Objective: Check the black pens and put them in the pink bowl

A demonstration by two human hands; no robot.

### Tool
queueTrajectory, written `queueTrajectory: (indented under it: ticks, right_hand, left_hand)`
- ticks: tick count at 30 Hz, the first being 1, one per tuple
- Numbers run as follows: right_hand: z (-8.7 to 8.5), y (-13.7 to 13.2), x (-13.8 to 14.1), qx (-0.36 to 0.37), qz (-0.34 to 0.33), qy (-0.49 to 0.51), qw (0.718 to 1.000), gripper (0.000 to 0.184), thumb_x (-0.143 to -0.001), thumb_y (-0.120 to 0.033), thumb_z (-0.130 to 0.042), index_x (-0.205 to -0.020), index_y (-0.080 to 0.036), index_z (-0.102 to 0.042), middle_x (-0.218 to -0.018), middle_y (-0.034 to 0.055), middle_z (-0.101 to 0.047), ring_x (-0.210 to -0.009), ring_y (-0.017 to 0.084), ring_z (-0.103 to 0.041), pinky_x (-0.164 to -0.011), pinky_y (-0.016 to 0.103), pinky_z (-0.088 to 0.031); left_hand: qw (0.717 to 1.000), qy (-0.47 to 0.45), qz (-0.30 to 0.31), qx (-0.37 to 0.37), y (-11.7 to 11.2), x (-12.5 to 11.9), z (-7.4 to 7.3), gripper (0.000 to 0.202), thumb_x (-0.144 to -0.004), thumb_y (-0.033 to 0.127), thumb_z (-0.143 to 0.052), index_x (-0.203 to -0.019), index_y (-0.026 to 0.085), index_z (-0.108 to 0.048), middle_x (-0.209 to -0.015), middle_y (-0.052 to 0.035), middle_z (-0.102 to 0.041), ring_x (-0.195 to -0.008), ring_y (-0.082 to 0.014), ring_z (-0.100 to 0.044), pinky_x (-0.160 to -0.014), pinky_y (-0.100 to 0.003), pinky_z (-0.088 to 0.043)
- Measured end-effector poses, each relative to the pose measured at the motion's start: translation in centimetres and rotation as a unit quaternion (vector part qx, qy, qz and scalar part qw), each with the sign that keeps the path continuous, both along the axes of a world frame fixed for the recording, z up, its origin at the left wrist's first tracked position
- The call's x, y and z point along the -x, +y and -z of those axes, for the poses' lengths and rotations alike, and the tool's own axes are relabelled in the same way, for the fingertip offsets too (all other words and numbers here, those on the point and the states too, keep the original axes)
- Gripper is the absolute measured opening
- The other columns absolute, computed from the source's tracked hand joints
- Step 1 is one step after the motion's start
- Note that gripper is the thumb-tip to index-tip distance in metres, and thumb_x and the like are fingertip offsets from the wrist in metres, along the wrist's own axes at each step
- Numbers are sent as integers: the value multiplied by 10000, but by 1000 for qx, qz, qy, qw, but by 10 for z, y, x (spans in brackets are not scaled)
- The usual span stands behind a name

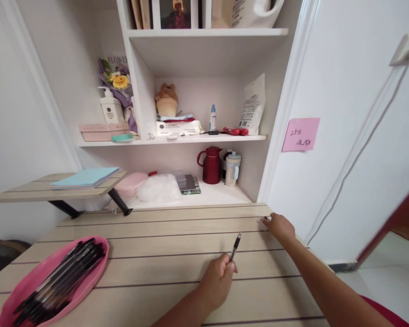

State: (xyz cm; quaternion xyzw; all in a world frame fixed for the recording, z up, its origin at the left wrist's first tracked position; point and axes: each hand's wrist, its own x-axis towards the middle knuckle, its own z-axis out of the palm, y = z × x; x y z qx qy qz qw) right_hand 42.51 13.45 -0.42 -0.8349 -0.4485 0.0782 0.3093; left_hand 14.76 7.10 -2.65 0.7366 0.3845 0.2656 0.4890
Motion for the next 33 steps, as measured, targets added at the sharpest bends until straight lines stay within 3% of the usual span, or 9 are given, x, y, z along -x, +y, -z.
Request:
queueTrajectory:
  ticks: [5,8,10,12,14,16,18,26,33]
  right_hand:
    - [6,3,12,-12,-14,30,999,104,-650,-238,-541,-593,-156,-569,-866,225,-629,-939,362,-549,-712,432,-386]
    - [3,-5,26,-33,-52,87,994,170,-651,-278,-555,-513,-187,-515,-676,136,-633,-795,300,-594,-635,371,-407]
    - [-2,-17,40,-56,-86,135,986,199,-695,-354,-521,-573,-198,-529,-626,74,-624,-685,233,-597,-566,317,-413]
    - [-8,-35,58,-113,-124,220,961,242,-735,-428,-481,-686,-200,-547,-660,46,-625,-614,179,-577,-514,277,-406]
    - [-16,-54,75,-218,-157,360,893,263,-706,-451,-549,-760,-194,-546,-695,44,-619,-575,152,-544,-493,263,-388]
    - [-23,-69,91,-296,-155,428,840,295,-674,-441,-608,-832,-199,-543,-730,38,-616,-571,141,-521,-497,261,-378]
    - [-30,-78,101,-331,-148,437,823,327,-670,-420,-628,-904,-210,-534,-755,31,-615,-589,141,-516,-514,262,-375]
    - [-39,-84,118,-317,-175,397,843,449,-688,-402,-620,-1076,-211,-498,-729,20,-593,-618,152,-525,-546,268,-377]
    - [-39,-85,118,-302,-174,380,857,382,-678,-406,-620,-1002,-221,-541,-670,-1,-586,-581,142,-525,-535,269,-388]
  left_hand:
    - [1000,-5,-3,7,0,0,0,246,-830,315,-330,-772,170,-520,-499,49,-401,-544,-106,-401,-578,-214,-331]
    - [1000,-5,-2,7,-1,0,-3,246,-830,308,-325,-779,171,-523,-496,48,-402,-543,-108,-403,-581,-215,-335]
    - [1000,-5,2,8,-2,0,-4,242,-828,303,-328,-781,171,-525,-496,48,-403,-546,-109,-407,-586,-217,-339]
    - [1000,-5,7,6,-3,1,-6,238,-827,302,-334,-778,172,-527,-497,47,-401,-549,-110,-410,-590,-218,-341]
    - [1000,-4,11,1,-3,1,-7,238,-828,305,-336,-776,172,-527,-497,47,-399,-552,-112,-413,-590,-220,-341]
    - [1000,2,15,-7,-4,2,-8,241,-830,307,-334,-772,170,-524,-498,46,-394,-555,-113,-414,-589,-220,-338]
    - [1000,8,20,-20,-4,2,-9,237,-830,305,-334,-761,171,-517,-498,47,-390,-556,-112,-409,-583,-218,-332]
    - [997,18,37,-62,-2,2,-10,202,-822,292,-337,-717,178,-466,-537,46,-386,-568,-104,-385,-559,-205,-303]
    - [995,18,49,-88,-3,2,-12,210,-824,298,-329,-704,176,-451,-582,39,-403,-589,-99,-387,-555,-202,-291]
